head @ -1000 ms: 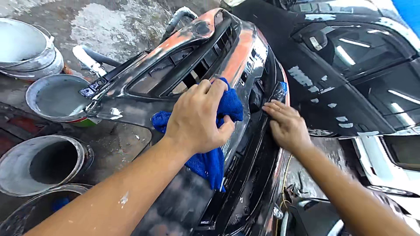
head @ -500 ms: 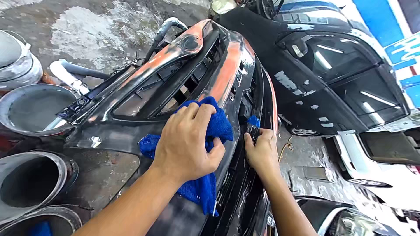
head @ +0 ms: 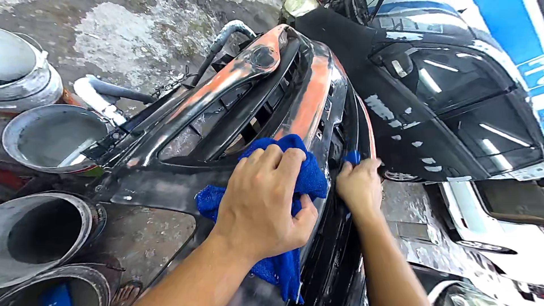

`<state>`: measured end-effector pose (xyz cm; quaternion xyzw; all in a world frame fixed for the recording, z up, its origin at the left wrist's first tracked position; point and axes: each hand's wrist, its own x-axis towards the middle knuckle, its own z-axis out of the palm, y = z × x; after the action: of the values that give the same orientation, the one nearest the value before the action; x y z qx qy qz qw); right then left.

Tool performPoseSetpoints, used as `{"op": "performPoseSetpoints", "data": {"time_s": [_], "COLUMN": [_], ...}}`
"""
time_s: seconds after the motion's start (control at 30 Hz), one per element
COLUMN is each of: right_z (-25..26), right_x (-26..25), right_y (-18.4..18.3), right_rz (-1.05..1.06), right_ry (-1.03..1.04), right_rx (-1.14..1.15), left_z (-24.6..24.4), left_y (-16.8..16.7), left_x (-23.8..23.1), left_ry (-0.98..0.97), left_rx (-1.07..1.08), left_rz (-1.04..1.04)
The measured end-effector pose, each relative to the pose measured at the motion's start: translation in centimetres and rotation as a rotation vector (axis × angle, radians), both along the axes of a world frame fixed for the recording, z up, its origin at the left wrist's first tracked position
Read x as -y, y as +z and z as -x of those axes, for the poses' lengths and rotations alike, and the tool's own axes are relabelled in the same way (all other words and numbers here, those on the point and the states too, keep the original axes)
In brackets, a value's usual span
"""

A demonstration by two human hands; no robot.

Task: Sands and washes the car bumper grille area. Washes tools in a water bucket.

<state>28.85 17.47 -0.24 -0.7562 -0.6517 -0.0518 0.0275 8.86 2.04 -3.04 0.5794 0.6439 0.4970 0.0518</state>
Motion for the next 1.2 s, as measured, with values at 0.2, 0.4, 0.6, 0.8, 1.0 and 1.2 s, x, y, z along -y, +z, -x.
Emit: {"op": "performPoseSetpoints", "data": {"time_s": [0.2,0.4,0.6,0.8,1.0,1.2], "right_z": [1.5,0.6,-0.2,-0.7,-0.4,-1.4], "right_x": [-10.3,-1.1,-11.1,1.4,-13.3,6.3], "right_y": [0.3,0.0,0.5,0.6,0.7,-0.8], "right_rz": [-0.123,-0.041,-0.043,-0.094,-0.024,-0.178], "right_ry": [-0.051,0.05,0.06,0.131,0.079,0.207], "right_rx": [-0.044,0.028,-0.084,-0.022,-0.086,-0.05], "left_z": [0.0,0.3,-0.4,0.1,-1.0,-0.6], "left_y": [-0.2,-0.4,-0.3,-0.5,-0.3,-0.5], "left_x": [-0.4,0.1,-0.5,0.4,-0.9,-0.1], "left_ry": [0.014,0.007,0.005,0.033,0.045,0.031], "left_rx": [-0.014,-0.004,-0.023,-0.02,-0.047,-0.023], "left_rz": [0.008,0.001,0.01,-0.013,0.019,0.018]}}
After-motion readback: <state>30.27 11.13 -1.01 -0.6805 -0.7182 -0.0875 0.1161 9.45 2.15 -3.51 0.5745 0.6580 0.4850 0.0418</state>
